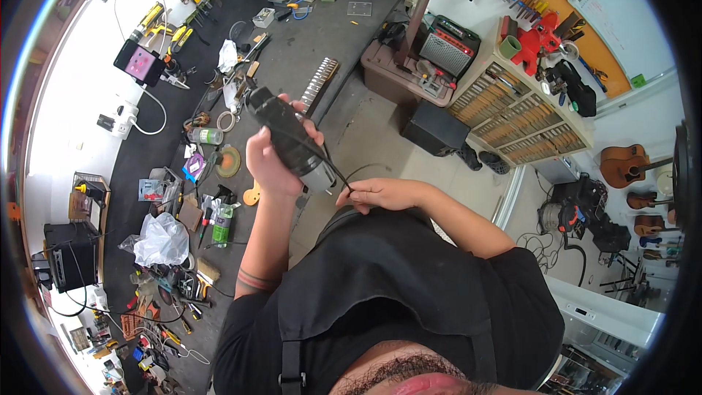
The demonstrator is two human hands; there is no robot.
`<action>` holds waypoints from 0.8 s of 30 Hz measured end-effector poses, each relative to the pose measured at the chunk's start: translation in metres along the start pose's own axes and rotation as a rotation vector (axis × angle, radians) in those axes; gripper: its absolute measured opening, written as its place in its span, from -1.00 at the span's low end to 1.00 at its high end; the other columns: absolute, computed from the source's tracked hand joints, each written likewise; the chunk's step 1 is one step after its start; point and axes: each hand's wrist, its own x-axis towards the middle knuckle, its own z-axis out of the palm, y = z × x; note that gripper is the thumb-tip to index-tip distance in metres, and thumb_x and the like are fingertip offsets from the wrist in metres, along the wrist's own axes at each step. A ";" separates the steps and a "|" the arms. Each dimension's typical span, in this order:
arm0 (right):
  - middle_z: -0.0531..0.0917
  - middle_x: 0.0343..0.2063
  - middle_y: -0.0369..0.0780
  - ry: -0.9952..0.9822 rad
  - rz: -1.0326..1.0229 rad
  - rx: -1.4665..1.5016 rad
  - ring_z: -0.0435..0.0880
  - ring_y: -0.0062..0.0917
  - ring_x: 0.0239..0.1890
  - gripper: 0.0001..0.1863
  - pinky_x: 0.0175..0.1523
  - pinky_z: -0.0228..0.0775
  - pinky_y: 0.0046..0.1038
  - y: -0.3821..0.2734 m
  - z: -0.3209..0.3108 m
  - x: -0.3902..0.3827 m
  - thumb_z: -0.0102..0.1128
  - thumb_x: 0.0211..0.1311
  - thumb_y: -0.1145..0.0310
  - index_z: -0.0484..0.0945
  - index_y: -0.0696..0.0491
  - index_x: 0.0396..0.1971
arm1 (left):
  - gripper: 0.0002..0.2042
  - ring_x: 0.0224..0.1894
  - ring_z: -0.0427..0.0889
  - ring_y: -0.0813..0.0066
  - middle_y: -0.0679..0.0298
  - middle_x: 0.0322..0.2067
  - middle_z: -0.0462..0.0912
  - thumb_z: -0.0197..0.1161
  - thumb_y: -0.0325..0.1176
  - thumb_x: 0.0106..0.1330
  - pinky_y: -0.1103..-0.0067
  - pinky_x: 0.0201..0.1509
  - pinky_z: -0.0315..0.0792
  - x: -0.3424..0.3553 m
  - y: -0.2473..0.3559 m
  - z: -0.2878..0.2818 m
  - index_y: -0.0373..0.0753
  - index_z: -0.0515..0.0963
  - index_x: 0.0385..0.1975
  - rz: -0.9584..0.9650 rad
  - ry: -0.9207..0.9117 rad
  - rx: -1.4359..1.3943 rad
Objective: The person wraps a rotary tool in a cord, then holds the tool in both hands while standing at a workbench with a guitar neck.
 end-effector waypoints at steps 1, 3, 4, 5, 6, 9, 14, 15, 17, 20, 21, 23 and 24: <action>0.50 -0.43 -0.36 -0.001 0.039 -0.060 0.53 -0.61 -0.30 -0.59 -0.02 0.43 -0.46 0.003 -0.002 0.002 -0.17 0.77 0.11 0.59 0.06 0.14 | -0.35 -0.13 0.64 0.20 0.04 0.16 0.52 0.08 0.06 0.45 0.25 -0.04 0.52 0.004 0.002 0.002 -0.24 0.34 0.41 -0.018 -0.006 -0.076; 0.50 -0.44 -0.36 0.021 0.082 -0.074 0.53 -0.61 -0.31 -0.58 -0.04 0.45 -0.45 0.011 -0.017 0.007 -0.14 0.76 0.08 0.61 0.05 0.13 | -0.26 -0.22 0.71 0.22 0.02 0.09 0.55 0.22 0.15 0.37 0.30 -0.12 0.59 0.000 0.006 0.022 -0.31 0.34 0.37 -0.033 0.009 -0.162; 0.49 -0.44 -0.37 0.045 0.127 -0.096 0.53 -0.61 -0.32 -0.57 -0.07 0.46 -0.45 0.014 -0.028 0.010 -0.12 0.75 0.05 0.63 0.04 0.12 | -0.26 -0.22 0.71 0.22 0.02 0.09 0.55 0.22 0.15 0.37 0.30 -0.12 0.59 -0.003 0.010 0.018 -0.31 0.34 0.37 -0.026 0.016 -0.156; 0.54 -0.42 -0.36 0.069 0.126 -0.135 0.54 -0.60 -0.32 -0.55 -0.13 0.47 -0.43 0.026 -0.048 0.011 -0.06 0.72 -0.01 0.66 0.04 0.06 | -0.25 -0.28 0.73 0.25 0.04 0.02 0.58 0.31 0.13 0.32 0.37 -0.18 0.60 -0.002 0.011 0.010 -0.34 0.37 0.32 -0.127 -0.093 0.072; 0.58 -0.39 -0.35 0.091 0.125 -0.171 0.55 -0.59 -0.32 -0.52 -0.19 0.48 -0.42 0.034 -0.068 0.012 0.00 0.69 -0.07 0.69 0.05 0.00 | -0.24 -0.33 0.75 0.28 0.06 -0.05 0.61 0.41 0.12 0.26 0.44 -0.25 0.60 -0.004 0.013 0.005 -0.37 0.40 0.27 -0.230 -0.200 0.301; 0.63 -0.48 -0.25 0.406 0.249 -0.504 0.55 -0.57 -0.41 -0.58 -0.24 0.47 -0.37 -0.001 -0.107 0.011 0.36 0.45 0.01 0.65 0.13 -0.28 | -0.33 -0.31 0.79 0.33 0.11 -0.20 0.73 0.55 0.00 0.15 0.49 -0.20 0.64 -0.016 0.026 0.016 -0.39 0.52 0.11 -0.623 -0.439 0.682; 0.52 -0.59 -0.25 0.652 0.164 -0.667 0.42 -0.57 -0.48 -0.57 -0.33 0.33 -0.36 -0.089 -0.097 -0.016 0.53 0.22 0.16 0.48 0.16 -0.47 | -0.42 -0.12 0.79 -0.02 -0.09 -0.21 0.78 0.53 -0.14 0.10 0.29 0.06 0.62 -0.039 0.011 -0.007 -0.38 0.63 0.07 -0.652 -0.636 1.675; 0.56 -0.58 -0.24 0.631 0.140 -0.622 0.46 -0.57 -0.48 -0.58 -0.32 0.35 -0.37 -0.101 -0.080 -0.022 0.53 0.24 0.16 0.51 0.17 -0.45 | -0.41 -0.13 0.79 -0.01 -0.10 -0.21 0.79 0.53 -0.13 0.09 0.29 0.04 0.62 -0.042 0.005 -0.028 -0.38 0.64 0.07 -0.669 -0.520 1.744; 0.64 -0.53 -0.22 0.526 0.086 -0.547 0.54 -0.58 -0.45 -0.67 -0.29 0.40 -0.39 -0.103 -0.039 -0.027 0.47 0.31 0.20 0.60 0.17 -0.35 | -0.46 -0.22 0.81 0.12 -0.08 -0.20 0.81 0.52 -0.10 0.15 0.34 -0.04 0.66 -0.041 0.004 -0.039 -0.42 0.66 0.00 -0.693 -0.284 1.745; 0.73 -0.40 -0.19 0.456 0.067 -0.545 0.62 -0.61 -0.33 -0.76 -0.19 0.45 -0.42 -0.084 -0.002 -0.038 0.26 0.51 0.25 0.70 0.13 -0.11 | -0.53 -0.28 0.80 0.31 -0.04 -0.12 0.83 0.44 -0.14 0.29 0.43 -0.12 0.69 -0.050 -0.008 -0.069 -0.44 0.65 -0.01 -0.803 0.230 0.884; 0.76 -0.29 -0.17 0.395 0.106 -0.415 0.67 -0.51 -0.21 -0.72 -0.06 0.49 -0.39 -0.068 -0.002 -0.042 0.20 0.55 0.23 0.70 0.13 -0.03 | -0.58 -0.28 0.77 0.45 -0.01 -0.04 0.82 0.33 -0.17 0.42 0.50 -0.15 0.68 -0.060 -0.013 -0.079 -0.45 0.62 0.03 -0.720 0.199 0.539; 0.79 -0.19 -0.14 0.320 0.140 -0.298 0.72 -0.42 -0.09 -0.67 0.08 0.52 -0.37 -0.038 -0.019 -0.046 0.14 0.59 0.20 0.70 0.12 0.04 | -0.57 -0.22 0.75 0.48 0.05 -0.01 0.80 0.35 -0.17 0.46 0.48 -0.07 0.69 -0.077 -0.023 -0.077 -0.41 0.62 0.13 -0.681 0.225 0.352; 0.79 -0.15 -0.17 0.245 0.247 -0.238 0.72 -0.42 -0.04 -0.67 0.13 0.51 -0.37 -0.023 -0.033 -0.049 0.12 0.61 0.20 0.72 0.10 0.07 | -0.53 -0.18 0.76 0.47 0.07 0.02 0.80 0.36 -0.14 0.47 0.46 -0.01 0.68 -0.084 -0.025 -0.075 -0.41 0.60 0.18 -0.664 0.203 0.329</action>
